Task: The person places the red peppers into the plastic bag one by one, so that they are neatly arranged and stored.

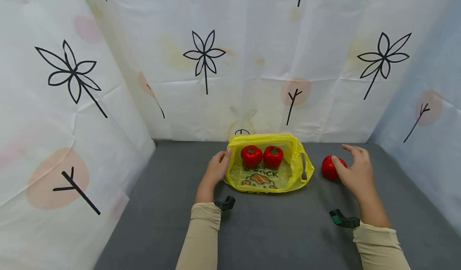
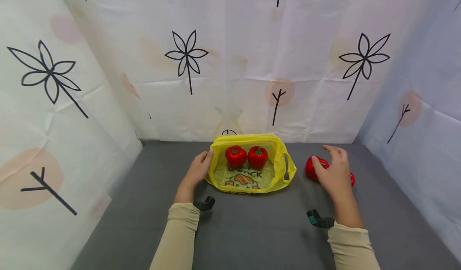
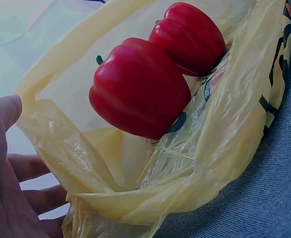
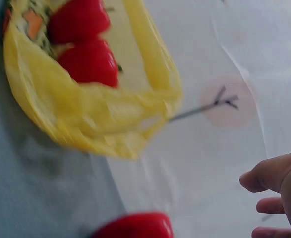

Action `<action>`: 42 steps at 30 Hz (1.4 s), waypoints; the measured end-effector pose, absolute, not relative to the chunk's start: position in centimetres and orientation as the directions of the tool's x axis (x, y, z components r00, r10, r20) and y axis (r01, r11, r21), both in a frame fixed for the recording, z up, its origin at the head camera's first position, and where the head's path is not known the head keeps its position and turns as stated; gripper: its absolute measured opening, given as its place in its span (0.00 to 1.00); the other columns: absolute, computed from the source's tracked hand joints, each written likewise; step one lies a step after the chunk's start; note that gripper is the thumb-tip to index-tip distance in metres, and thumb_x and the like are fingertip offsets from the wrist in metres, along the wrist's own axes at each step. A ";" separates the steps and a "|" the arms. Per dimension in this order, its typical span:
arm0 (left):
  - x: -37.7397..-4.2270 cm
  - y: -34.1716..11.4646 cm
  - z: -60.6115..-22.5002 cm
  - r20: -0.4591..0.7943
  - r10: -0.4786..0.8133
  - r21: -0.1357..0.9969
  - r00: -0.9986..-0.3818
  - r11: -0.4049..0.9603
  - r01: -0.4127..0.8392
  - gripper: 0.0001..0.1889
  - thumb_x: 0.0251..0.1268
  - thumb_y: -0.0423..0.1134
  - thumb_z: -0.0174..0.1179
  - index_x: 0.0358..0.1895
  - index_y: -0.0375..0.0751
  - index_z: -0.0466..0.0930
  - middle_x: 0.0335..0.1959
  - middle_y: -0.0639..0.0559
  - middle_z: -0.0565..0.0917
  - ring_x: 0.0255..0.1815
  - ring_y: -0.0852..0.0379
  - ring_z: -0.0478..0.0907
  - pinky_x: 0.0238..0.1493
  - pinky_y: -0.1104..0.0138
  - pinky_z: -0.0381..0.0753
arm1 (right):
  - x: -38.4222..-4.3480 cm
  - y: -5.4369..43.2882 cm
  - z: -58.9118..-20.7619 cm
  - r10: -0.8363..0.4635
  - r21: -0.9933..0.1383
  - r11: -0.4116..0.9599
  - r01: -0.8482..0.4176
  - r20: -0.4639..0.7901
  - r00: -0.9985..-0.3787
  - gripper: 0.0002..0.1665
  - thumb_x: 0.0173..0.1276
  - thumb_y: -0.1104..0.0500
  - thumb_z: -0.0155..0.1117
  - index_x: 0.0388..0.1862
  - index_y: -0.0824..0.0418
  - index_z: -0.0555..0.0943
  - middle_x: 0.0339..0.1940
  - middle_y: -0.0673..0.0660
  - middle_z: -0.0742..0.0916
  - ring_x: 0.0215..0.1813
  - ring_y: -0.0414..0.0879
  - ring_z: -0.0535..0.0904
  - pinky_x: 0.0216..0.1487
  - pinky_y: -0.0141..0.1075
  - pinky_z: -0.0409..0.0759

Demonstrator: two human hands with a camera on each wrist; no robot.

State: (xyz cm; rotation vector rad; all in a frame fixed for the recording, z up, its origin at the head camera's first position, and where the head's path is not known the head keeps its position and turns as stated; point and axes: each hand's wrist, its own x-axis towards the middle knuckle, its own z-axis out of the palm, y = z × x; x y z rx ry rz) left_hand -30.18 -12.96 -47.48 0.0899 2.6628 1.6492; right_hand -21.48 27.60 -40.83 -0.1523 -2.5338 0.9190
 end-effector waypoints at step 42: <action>-30.1 -12.9 -47.5 0.032 0.061 0.890 -0.998 0.453 0.056 0.41 0.79 0.76 0.39 0.68 0.46 0.79 0.65 0.41 0.82 0.64 0.42 0.80 0.66 0.44 0.77 | -21.0 37.5 -43.3 0.135 -0.532 0.837 0.126 -0.022 -0.991 0.56 0.72 0.42 0.72 0.77 0.80 0.58 0.69 0.88 0.67 0.65 0.81 0.67 0.60 0.74 0.73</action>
